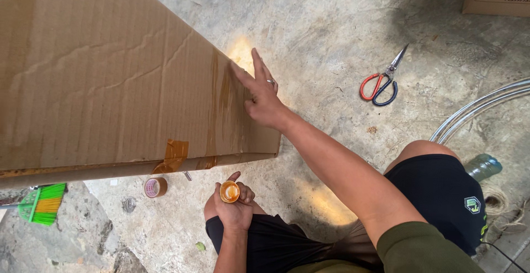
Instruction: The person holds a long cardboard box upright and rubs a liquid from a small plastic cup along its folded seams and edges, pressing the flaps closed. They rotate the box to treat different sides, then sit on the ground and continue working the seams before setting the box down.
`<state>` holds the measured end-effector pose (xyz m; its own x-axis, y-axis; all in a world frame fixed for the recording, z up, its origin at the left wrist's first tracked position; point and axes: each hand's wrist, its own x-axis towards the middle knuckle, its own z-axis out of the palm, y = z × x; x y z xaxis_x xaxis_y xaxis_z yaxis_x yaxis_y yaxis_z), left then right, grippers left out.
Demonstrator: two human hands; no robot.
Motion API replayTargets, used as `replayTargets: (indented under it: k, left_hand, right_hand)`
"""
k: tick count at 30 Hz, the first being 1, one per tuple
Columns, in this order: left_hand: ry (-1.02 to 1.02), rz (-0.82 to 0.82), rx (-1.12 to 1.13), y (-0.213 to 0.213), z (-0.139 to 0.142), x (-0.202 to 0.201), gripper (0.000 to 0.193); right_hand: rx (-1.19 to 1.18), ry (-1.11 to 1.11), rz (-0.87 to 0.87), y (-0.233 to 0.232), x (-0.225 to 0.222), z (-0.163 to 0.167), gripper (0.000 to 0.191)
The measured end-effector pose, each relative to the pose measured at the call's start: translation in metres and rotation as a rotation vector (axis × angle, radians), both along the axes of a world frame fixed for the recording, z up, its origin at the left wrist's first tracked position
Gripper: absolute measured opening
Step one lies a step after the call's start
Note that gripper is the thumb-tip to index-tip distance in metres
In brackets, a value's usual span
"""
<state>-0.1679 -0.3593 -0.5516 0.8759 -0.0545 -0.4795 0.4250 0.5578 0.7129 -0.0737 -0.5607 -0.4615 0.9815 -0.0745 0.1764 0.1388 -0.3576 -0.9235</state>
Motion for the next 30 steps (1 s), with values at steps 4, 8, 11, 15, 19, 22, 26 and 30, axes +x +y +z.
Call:
replayTargets:
  k: [4, 8, 11, 15, 19, 22, 26, 30]
  left_hand:
    - [0.0, -0.007, 0.028, -0.001, 0.003, 0.0, 0.061]
    - [0.001, -0.001, 0.01, 0.003, -0.001, 0.001, 0.059]
    - [-0.003, -0.007, 0.013, 0.006, -0.003, -0.001, 0.06]
    - [-0.021, -0.023, 0.024, 0.006, -0.005, -0.003, 0.061]
    - [-0.024, -0.022, 0.017, 0.005, -0.005, -0.002, 0.059]
    - [-0.01, -0.016, 0.029, 0.005, -0.005, -0.001, 0.062]
    - [-0.01, -0.033, 0.035, 0.006, -0.006, -0.002, 0.062]
    - [-0.026, -0.038, 0.005, 0.004, -0.005, -0.001, 0.061]
  right_hand:
    - [-0.186, -0.102, 0.006, 0.016, -0.012, -0.005, 0.102]
    - [-0.121, -0.333, 0.047, 0.023, -0.042, -0.021, 0.097]
    - [0.109, -0.293, -0.007, 0.013, -0.028, -0.017, 0.095]
    - [0.191, -0.069, 0.038, -0.002, 0.004, 0.005, 0.096]
    - [0.087, 0.055, 0.048, 0.008, -0.001, 0.009, 0.094]
    - [-0.083, -0.106, -0.02, 0.015, -0.022, -0.001, 0.088]
    - [-0.307, -0.249, -0.27, 0.01, -0.014, -0.005, 0.079]
    - [-0.3, -0.247, -0.178, 0.014, -0.002, 0.006, 0.089]
